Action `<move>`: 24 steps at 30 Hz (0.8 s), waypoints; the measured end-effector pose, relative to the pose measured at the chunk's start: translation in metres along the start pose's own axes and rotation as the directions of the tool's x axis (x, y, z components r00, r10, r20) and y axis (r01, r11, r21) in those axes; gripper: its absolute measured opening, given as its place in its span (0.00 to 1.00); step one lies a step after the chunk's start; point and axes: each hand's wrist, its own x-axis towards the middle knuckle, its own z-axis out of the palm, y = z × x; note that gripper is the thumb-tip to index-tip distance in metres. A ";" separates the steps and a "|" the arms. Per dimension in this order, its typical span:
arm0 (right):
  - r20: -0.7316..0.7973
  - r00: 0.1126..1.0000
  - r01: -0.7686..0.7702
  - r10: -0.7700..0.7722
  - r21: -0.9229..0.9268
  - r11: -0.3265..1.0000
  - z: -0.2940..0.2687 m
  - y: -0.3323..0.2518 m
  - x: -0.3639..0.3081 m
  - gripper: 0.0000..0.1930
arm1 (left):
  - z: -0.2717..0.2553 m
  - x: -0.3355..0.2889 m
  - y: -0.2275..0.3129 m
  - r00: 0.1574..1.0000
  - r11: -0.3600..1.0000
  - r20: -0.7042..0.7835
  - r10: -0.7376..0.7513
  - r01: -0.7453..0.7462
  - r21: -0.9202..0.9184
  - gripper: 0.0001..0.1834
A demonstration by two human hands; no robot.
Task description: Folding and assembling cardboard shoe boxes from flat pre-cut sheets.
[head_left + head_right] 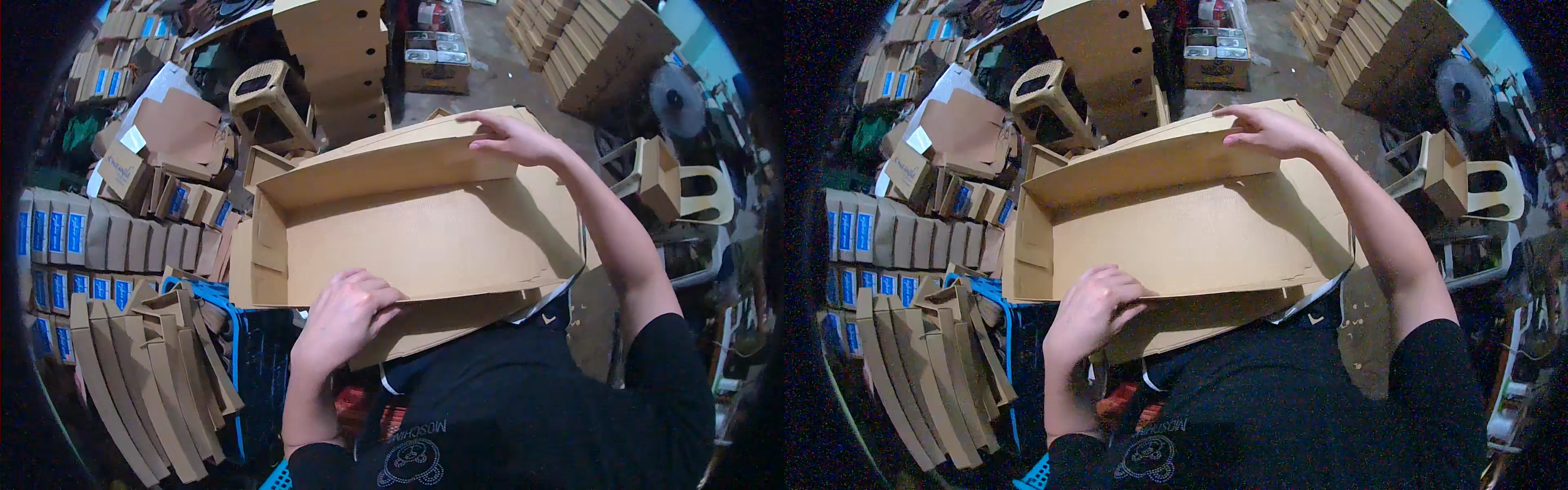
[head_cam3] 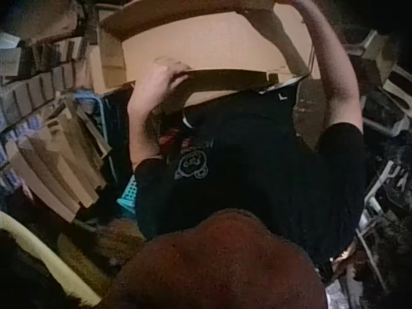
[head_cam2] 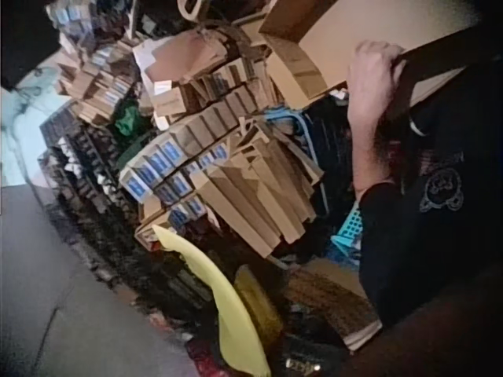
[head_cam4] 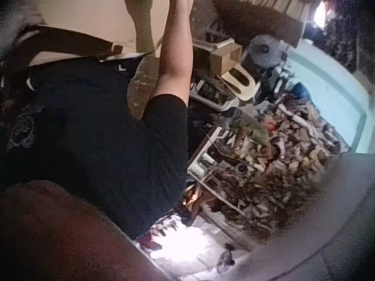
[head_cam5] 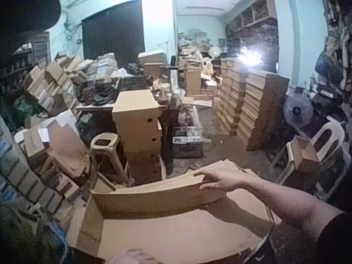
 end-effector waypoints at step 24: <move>-0.145 0.981 0.128 -0.129 -0.016 0.992 0.000 -0.009 -0.013 0.20 | 0.002 0.003 -0.001 0.997 0.997 -0.058 0.053 -0.050 0.052 0.08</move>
